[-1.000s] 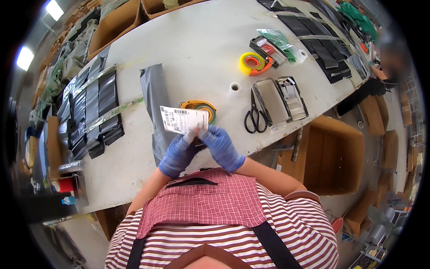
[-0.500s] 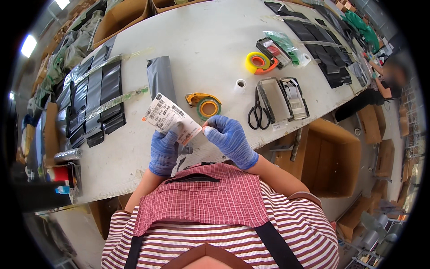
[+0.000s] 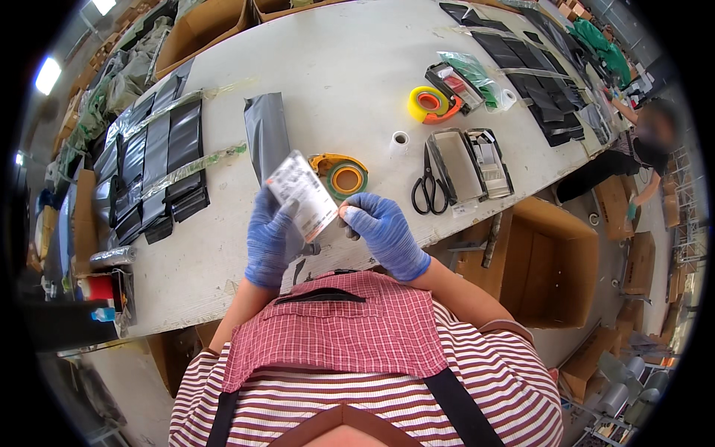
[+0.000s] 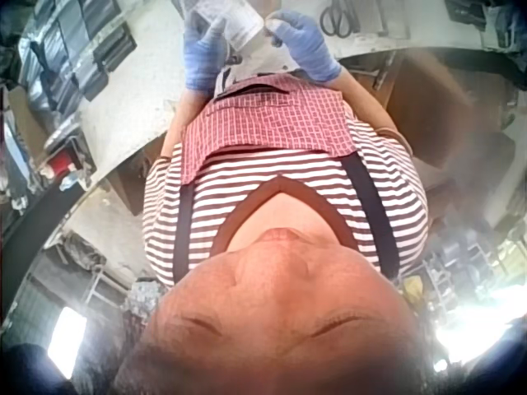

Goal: The person rolls a brown mat, wraps it in plastic film, and places it into a black poly mailer. They seal the mailer with tape and affix a shipping label. The person repeats the process with a second mat.

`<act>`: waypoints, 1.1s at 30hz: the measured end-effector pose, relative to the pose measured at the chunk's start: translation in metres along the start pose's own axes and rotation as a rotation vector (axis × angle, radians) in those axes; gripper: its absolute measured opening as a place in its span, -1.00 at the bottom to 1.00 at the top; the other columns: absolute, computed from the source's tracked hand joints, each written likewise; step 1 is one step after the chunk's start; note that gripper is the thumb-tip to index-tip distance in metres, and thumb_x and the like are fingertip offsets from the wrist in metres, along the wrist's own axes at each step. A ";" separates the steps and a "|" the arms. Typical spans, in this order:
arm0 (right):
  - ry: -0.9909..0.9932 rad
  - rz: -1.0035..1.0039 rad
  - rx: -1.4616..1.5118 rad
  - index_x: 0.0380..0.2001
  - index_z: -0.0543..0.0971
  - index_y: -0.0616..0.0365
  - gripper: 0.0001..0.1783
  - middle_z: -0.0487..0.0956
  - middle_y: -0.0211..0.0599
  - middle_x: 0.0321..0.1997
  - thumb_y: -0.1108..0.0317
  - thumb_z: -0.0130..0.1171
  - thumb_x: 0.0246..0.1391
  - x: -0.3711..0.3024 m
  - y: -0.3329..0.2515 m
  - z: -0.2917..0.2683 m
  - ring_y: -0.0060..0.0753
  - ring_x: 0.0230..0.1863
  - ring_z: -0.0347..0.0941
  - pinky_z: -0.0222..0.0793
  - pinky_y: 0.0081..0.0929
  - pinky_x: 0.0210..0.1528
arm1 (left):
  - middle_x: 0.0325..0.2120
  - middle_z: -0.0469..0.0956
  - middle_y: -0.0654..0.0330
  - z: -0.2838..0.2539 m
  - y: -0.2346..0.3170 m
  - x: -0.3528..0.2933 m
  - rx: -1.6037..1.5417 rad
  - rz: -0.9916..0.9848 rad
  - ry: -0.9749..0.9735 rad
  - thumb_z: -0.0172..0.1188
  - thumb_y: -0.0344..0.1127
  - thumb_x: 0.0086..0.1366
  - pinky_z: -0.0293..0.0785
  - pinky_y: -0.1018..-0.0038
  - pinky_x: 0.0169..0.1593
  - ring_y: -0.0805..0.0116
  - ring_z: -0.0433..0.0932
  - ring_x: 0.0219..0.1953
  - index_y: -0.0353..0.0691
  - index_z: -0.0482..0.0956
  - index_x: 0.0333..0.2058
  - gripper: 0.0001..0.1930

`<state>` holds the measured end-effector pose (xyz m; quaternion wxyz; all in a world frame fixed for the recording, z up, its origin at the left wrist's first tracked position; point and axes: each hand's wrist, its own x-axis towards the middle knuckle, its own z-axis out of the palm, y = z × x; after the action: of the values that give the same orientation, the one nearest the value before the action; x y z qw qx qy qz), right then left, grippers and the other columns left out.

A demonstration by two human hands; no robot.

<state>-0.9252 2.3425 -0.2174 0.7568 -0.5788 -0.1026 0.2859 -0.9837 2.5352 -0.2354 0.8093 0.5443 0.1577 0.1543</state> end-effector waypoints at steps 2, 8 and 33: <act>0.033 -0.015 -0.002 -0.25 0.59 0.27 -0.79 0.57 -0.40 -0.41 0.33 0.12 0.22 0.000 0.006 -0.004 -0.66 -0.43 0.45 0.41 -0.68 -0.32 | -0.08 0.48 0.10 -0.002 0.003 0.001 0.390 0.382 0.004 0.17 -0.48 0.25 0.50 0.50 -0.07 0.38 0.50 -0.08 -0.31 0.46 -0.03 -0.70; 0.026 -0.076 -0.062 -0.21 0.58 0.28 -0.79 0.59 -0.38 -0.37 0.35 0.10 0.23 0.001 0.004 0.008 -0.67 -0.37 0.46 0.43 -0.68 -0.29 | -0.33 0.56 0.27 0.018 0.020 -0.022 0.470 0.244 -0.383 0.28 -0.44 0.23 0.45 0.61 -0.19 0.56 0.51 -0.33 -0.30 0.51 -0.11 -0.74; -0.252 0.113 0.786 -0.32 0.42 0.15 -0.76 0.51 -0.17 -0.19 0.21 -0.01 0.05 0.011 0.018 -0.009 -0.18 -0.04 0.47 0.40 -0.14 0.13 | -0.26 0.52 0.24 -0.004 0.026 -0.023 0.201 0.288 -0.303 0.09 -0.48 0.33 0.42 0.71 -0.37 0.62 0.45 -0.37 -0.25 0.54 -0.16 -0.86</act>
<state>-0.9174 2.3440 -0.2393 0.8847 -0.2111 -0.0456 0.4131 -1.0075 2.5380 -0.2105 0.7350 0.6562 -0.0304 0.1680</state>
